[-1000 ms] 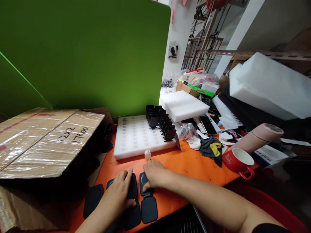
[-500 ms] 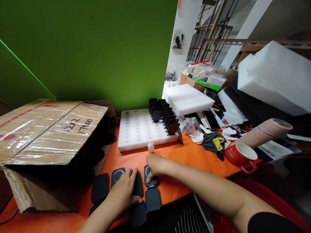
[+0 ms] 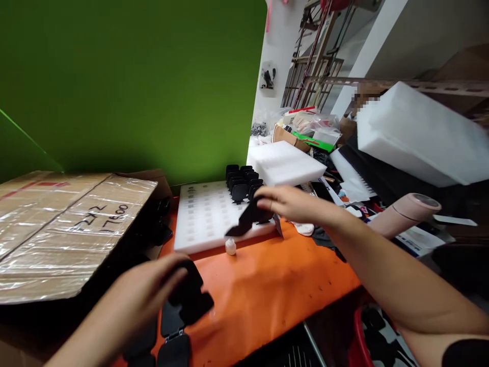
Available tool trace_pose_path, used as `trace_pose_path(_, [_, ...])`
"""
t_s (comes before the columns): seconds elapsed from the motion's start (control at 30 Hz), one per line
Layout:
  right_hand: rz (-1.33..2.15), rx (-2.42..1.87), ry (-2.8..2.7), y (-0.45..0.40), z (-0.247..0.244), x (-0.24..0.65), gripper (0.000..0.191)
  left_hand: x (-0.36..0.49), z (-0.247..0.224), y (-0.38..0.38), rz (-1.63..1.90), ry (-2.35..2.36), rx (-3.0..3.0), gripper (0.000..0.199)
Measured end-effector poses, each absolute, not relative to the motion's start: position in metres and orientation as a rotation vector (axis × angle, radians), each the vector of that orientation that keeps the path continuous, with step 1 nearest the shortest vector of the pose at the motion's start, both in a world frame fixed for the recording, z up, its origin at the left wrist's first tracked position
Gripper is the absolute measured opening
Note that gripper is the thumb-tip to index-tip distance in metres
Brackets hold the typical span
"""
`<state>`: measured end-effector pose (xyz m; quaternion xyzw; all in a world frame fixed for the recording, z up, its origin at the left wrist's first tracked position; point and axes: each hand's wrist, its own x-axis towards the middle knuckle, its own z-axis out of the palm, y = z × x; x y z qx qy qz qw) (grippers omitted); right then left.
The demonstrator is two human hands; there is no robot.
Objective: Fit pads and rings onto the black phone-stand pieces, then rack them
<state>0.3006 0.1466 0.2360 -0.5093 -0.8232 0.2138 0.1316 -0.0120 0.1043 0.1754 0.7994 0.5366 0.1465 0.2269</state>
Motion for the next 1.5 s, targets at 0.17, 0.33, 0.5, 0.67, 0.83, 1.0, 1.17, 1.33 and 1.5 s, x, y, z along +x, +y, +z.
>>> trace_pose_path(0.17, [0.114, -1.720, -2.515, 0.221, 0.232, 0.302, 0.024, 0.023, 0.236, 0.158, 0.706, 1.759, 2.609, 0.035])
trace_pose_path(0.33, [0.068, -1.723, -2.672, 0.268, 0.199, 0.300, 0.027, 0.079, 0.225, 0.210, 0.515, 1.481, 2.752, 0.030])
trace_pose_path(0.5, [0.066, -1.633, -2.771, 0.282, 0.184, 0.305, 0.030, 0.106, 0.206, 0.237, 0.475, 1.406, 2.760, 0.028])
trace_pose_path(0.67, [0.250, -1.806, -2.710, 0.287, 0.172, 0.292, 0.029, 0.126, 0.190, 0.251, 0.461, 1.353, 2.817, 0.029])
trace_pose_path(0.83, [0.298, -1.788, -2.704, 0.283, 0.179, 0.299, 0.027, 0.143, 0.179, 0.260, 0.454, 1.335, 2.857, 0.029])
trace_pose_path(1.0, [0.202, -1.556, -2.487, 0.263, 0.196, 0.320, 0.034, 0.154, 0.166, 0.268, 0.419, 1.260, 2.883, 0.027])
trace_pose_path(1.17, [0.120, -1.640, -2.571, 0.243, 0.193, 0.320, 0.033, 0.161, 0.143, 0.269, 0.425, 1.205, 2.864, 0.028])
trace_pose_path(1.33, [-0.058, -1.704, -2.678, 0.230, 0.186, 0.315, 0.029, 0.168, 0.127, 0.266, 0.490, 1.156, 2.810, 0.026])
trace_pose_path(1.5, [0.113, -1.534, -2.434, 0.176, 0.187, 0.292, 0.033, 0.118, 0.148, 0.240, 0.740, 1.364, 2.618, 0.036])
